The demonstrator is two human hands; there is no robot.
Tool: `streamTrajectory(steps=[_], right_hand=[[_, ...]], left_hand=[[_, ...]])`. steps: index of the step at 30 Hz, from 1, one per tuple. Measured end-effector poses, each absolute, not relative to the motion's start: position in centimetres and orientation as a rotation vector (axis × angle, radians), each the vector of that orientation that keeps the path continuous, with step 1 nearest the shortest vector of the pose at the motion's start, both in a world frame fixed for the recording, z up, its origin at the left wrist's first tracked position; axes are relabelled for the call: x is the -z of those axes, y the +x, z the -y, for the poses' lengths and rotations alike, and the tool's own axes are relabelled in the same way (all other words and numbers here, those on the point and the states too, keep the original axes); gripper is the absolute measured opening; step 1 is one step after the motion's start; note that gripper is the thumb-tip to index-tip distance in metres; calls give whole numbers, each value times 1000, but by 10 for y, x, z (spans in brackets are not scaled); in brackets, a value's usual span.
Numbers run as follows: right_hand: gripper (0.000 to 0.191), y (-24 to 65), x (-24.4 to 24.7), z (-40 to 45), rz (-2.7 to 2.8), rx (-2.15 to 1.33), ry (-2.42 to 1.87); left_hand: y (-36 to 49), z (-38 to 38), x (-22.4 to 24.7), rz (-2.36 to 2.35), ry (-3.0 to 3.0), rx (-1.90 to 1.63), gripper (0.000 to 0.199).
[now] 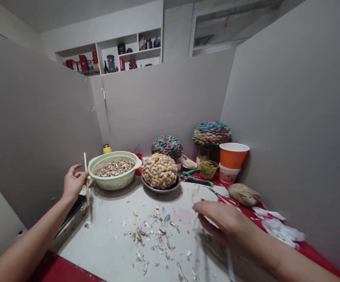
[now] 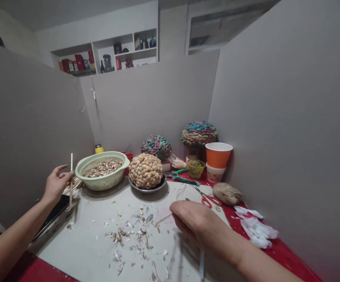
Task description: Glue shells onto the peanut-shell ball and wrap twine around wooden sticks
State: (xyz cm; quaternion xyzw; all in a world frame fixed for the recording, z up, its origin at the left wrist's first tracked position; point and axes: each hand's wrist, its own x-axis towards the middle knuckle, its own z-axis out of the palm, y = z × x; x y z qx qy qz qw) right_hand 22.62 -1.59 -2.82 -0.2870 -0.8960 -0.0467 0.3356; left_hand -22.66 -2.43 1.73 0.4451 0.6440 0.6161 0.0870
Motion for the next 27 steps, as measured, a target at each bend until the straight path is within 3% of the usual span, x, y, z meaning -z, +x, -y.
streamTrajectory(steps=[4,11,14,21,24,27], right_hand=[[9,220,10,26,1958,-176,-768],[31,206,4,24,1347,-1036,-883],[35,205,13,18,1198,-1316,-908],[34,207,26,13,1186,-1450,-937],[37,211,25,15,1192,-1465,-929],[43,213,27,22,1218,-1509,-921]], left_hand=[[-183,34,-12,-1824,1648,-1635,51],[-122,30,16,-1778,2132,-1019,19],[-113,16,25,-1832,2246,-810,14],[-112,-14,35,-2035,2336,-564,19],[-107,-9,32,-1993,2403,-612,13],[-89,2,24,-1852,2461,-747,25]])
